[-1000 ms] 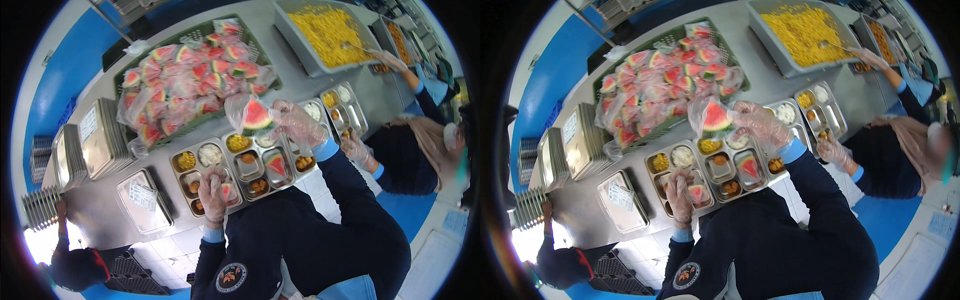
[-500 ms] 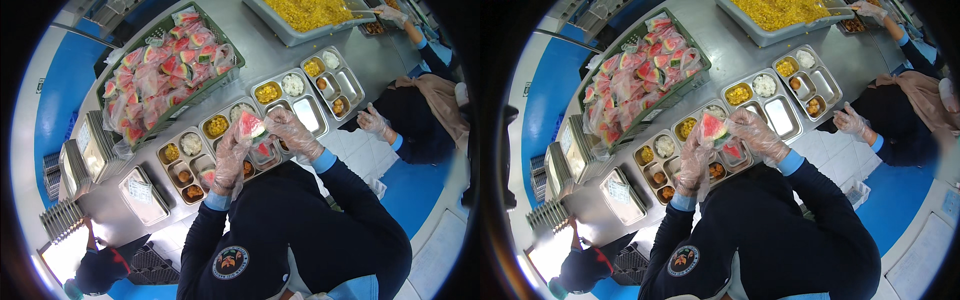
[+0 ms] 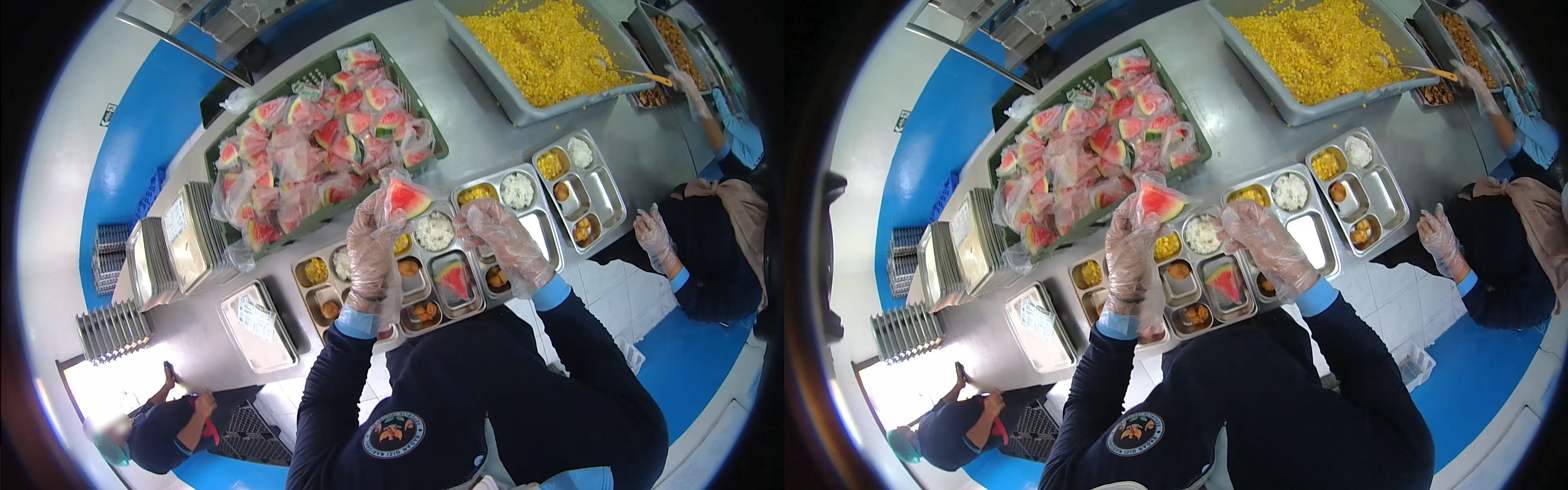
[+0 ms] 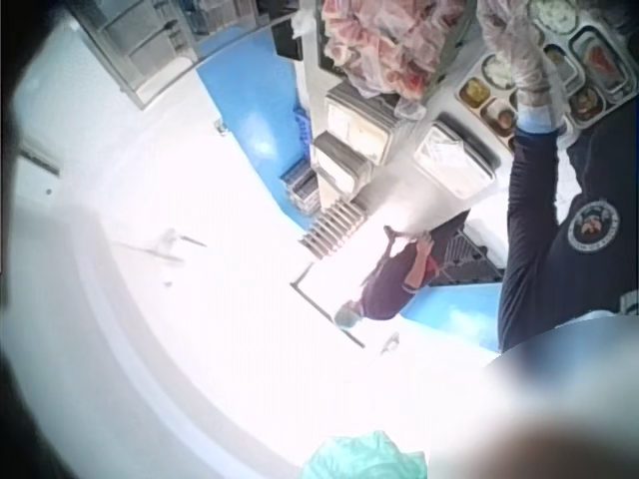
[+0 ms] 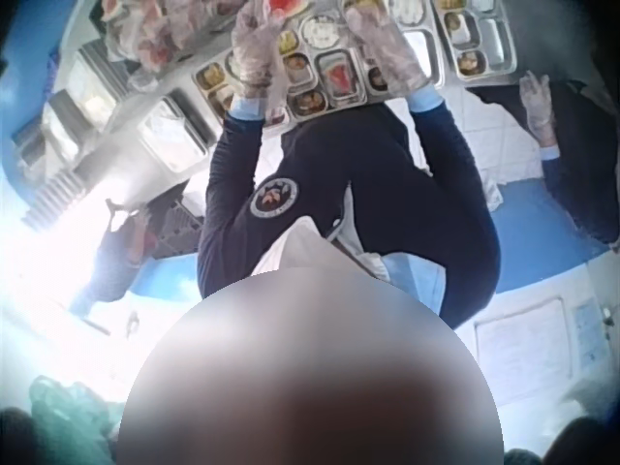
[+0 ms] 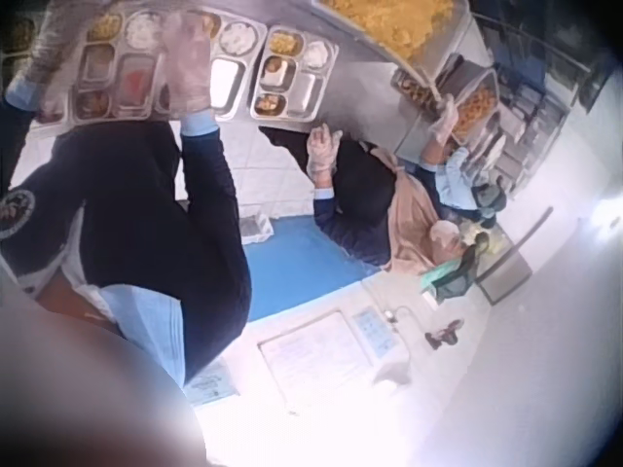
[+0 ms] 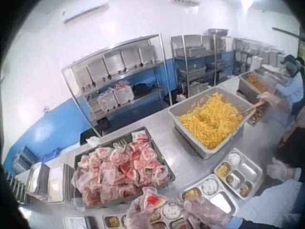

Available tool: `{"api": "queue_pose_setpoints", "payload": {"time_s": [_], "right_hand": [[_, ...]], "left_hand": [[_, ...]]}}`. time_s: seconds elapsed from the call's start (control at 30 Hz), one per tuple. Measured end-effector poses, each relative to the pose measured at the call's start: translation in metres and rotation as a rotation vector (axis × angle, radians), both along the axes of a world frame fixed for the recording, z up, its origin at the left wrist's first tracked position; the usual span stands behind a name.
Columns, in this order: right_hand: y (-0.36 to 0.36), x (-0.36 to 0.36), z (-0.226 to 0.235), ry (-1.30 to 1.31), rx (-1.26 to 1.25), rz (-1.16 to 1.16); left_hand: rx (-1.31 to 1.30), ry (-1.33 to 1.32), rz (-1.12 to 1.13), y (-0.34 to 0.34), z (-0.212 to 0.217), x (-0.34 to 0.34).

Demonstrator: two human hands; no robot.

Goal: The person places individually wrapped watermelon slices into compartmentalized metal trays that already contain rice, corn, and fried items. The person then closes the trays with metal lids and stacks them on the counter.

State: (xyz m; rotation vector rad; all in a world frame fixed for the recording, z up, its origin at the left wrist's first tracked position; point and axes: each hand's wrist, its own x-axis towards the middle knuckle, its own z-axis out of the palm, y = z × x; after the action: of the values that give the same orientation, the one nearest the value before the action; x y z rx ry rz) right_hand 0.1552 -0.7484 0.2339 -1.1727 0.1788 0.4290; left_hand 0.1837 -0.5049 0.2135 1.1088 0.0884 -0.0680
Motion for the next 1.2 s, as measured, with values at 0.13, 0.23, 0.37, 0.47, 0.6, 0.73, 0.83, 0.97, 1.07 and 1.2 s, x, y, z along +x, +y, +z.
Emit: {"api": "queue_pose_setpoints", "payload": {"time_s": [0.13,0.23,0.37,0.47,0.6,0.73,0.83,0.97,1.07,1.2], "right_hand": [[-0.005,0.01,0.0,0.018,-0.058,-0.022],[-0.008,0.012,-0.009,0.066,-0.091,-0.014],[-0.008,0.014,-0.024,0.168,-0.14,-0.013],[-0.004,0.019,-0.031,0.221,-0.185,0.06],[0.0,0.022,-0.033,0.227,-0.242,0.087],[0.0,0.022,-0.034,0.239,-0.205,0.068],[-0.003,0.024,-0.037,0.178,-0.192,0.087],[-0.013,0.023,-0.043,0.127,-0.188,0.087],[-0.022,0.016,-0.045,0.152,-0.172,0.025],[-0.034,0.007,-0.046,0.185,-0.121,0.008]], "left_hand": [[0.157,0.001,0.099,0.024,0.017,0.04],[0.206,0.036,0.217,0.082,0.03,0.079],[0.325,-0.012,0.273,0.173,0.035,0.131],[0.441,-0.049,0.465,0.222,0.034,0.153],[0.838,-0.139,0.867,0.212,0.029,0.159],[0.807,-0.264,0.215,0.12,0.001,0.168],[1.368,-0.017,0.002,0.069,-0.035,0.2],[2.018,0.103,-0.311,0.084,-0.082,0.27],[2.091,0.169,-0.376,0.092,-0.107,0.286],[2.077,0.205,-0.378,0.083,-0.098,0.297]]}}
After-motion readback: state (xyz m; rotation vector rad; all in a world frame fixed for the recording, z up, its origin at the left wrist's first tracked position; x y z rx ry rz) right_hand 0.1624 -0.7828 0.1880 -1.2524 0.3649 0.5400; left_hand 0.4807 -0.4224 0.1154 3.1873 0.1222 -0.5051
